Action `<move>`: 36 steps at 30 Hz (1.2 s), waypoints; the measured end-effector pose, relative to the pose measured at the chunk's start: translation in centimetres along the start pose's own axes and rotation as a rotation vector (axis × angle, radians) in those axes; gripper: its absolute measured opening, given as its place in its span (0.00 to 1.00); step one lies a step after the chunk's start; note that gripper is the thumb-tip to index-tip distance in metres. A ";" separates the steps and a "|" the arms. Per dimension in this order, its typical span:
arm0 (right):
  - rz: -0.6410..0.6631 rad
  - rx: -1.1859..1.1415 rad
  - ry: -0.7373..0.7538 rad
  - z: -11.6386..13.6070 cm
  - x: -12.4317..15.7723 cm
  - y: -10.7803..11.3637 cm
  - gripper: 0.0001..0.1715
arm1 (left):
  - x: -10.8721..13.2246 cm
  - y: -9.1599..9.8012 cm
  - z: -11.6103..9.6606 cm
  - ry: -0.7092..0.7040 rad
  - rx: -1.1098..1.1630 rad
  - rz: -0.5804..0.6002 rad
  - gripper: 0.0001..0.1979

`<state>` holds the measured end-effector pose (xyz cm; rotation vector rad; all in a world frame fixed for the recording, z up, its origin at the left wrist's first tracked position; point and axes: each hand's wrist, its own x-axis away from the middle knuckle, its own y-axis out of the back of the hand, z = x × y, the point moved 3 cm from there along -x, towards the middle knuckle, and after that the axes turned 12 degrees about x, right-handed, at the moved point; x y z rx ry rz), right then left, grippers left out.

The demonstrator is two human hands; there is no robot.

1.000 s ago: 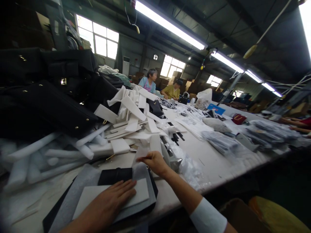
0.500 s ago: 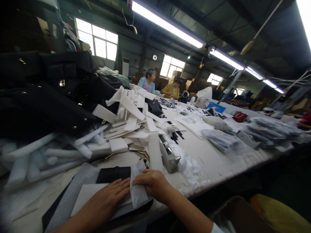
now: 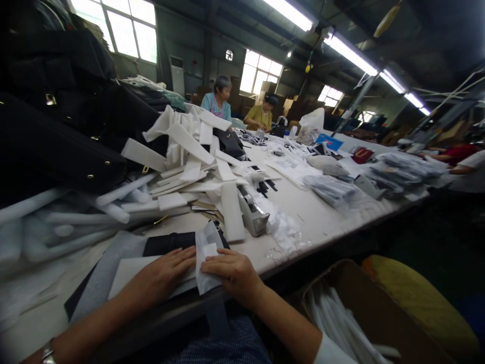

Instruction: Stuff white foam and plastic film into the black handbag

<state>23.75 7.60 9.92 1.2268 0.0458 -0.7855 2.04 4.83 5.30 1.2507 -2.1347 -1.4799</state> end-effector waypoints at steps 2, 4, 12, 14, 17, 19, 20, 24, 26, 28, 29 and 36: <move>0.004 0.017 0.014 0.1 0.4 0.0 0.17 | 0.1 -0.1 0.1 0.004 0.000 -0.002 0.32; -0.009 0.038 0.032 0.2 0.8 0.1 0.16 | 0.2 -0.2 0.2 0.003 0.007 -0.014 0.31; -0.126 0.217 0.174 0.7 2.6 -0.6 0.14 | 0.2 0.2 0.0 0.002 -0.015 -0.105 0.25; -0.141 0.282 0.219 0.6 3.1 -1.1 0.13 | 0.2 0.2 -0.1 -0.044 -0.057 -0.067 0.29; -0.104 0.338 0.279 0.6 3.7 -1.4 0.17 | 0.2 0.0 -0.1 -0.108 -0.119 0.024 0.33; -0.007 0.296 0.291 0.9 3.9 -1.0 0.22 | 0.2 -0.1 0.0 -0.103 -0.133 0.056 0.33; 0.050 0.240 0.276 1.2 3.9 -0.5 0.25 | 0.2 -0.1 0.1 -0.094 -0.133 0.064 0.33; 0.190 -0.127 0.058 1.7 3.6 2.1 0.29 | 0.1 0.0 -0.1 -0.076 -0.116 0.081 0.33; 0.201 -0.266 -0.088 1.4 3.1 2.9 0.24 | 0.1 0.0 0.0 -0.066 -0.107 0.086 0.33; 0.135 -0.270 -0.180 0.9 2.4 3.0 0.19 | 0.1 -0.1 0.1 -0.067 -0.092 0.075 0.34; 0.080 -0.209 -0.179 0.7 1.9 2.9 0.17 | 0.1 -0.1 0.1 -0.075 -0.081 0.065 0.34; 0.045 0.484 0.231 0.5 -0.5 0.2 0.22 | 0.4 0.1 -0.1 -0.070 -0.060 0.001 0.32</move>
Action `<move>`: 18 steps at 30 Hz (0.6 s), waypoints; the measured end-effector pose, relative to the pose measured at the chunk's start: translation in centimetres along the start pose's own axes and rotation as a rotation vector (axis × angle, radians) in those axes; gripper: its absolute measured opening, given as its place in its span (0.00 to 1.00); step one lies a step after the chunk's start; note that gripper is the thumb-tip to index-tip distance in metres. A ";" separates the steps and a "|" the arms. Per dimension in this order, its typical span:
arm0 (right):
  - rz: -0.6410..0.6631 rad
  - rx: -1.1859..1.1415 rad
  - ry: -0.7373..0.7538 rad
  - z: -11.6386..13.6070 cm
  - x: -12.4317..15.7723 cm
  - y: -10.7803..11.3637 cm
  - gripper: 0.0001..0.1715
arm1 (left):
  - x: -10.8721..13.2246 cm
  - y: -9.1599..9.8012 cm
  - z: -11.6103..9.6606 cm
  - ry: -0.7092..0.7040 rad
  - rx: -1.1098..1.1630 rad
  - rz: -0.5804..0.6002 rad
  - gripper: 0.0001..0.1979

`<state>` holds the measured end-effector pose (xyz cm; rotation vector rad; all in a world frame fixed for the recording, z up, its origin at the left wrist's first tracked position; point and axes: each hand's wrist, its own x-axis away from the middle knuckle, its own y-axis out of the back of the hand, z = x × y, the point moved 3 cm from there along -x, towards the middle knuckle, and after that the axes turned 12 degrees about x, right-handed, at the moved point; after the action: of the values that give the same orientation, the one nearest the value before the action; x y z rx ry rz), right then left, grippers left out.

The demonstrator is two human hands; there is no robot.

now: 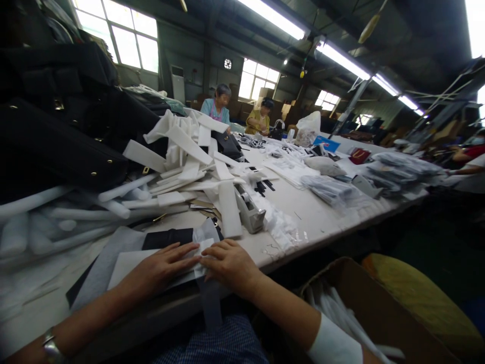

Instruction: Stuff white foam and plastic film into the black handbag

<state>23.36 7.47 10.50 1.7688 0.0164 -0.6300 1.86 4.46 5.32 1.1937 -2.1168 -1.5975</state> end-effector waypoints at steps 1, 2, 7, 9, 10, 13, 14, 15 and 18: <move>0.015 0.034 0.023 0.1 0.0 -0.1 0.23 | 0.0 0.0 0.0 0.006 0.002 0.003 0.32; 0.026 0.055 0.040 0.3 0.0 -0.2 0.23 | 0.0 0.0 0.0 0.011 0.010 0.003 0.32; -0.022 0.123 0.060 1.4 0.8 -0.3 0.17 | -0.1 0.0 0.1 0.029 0.060 -0.025 0.28; -0.061 0.149 0.058 1.8 1.1 -0.5 0.14 | -0.2 0.1 0.1 0.034 0.076 -0.028 0.27; -0.080 0.165 0.055 1.9 1.2 -0.8 0.14 | -0.2 0.1 0.1 0.035 0.085 -0.028 0.27; -0.139 0.221 0.044 2.1 1.0 -1.6 0.11 | -0.3 0.4 -0.1 0.041 0.111 -0.029 0.26; -0.152 0.238 0.038 2.1 0.9 -1.9 0.10 | -0.4 0.6 -0.2 0.045 0.118 -0.032 0.25; -0.160 0.251 0.026 2.1 0.7 -2.1 0.10 | -0.5 0.9 -0.3 0.053 0.124 -0.035 0.24; -0.146 0.261 -0.043 2.1 0.4 -2.8 0.10 | -1.0 1.8 -1.0 0.082 0.136 -0.041 0.20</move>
<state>21.91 6.37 7.49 2.0183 0.0352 -0.8050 2.29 4.59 7.58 1.3294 -2.1914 -1.4148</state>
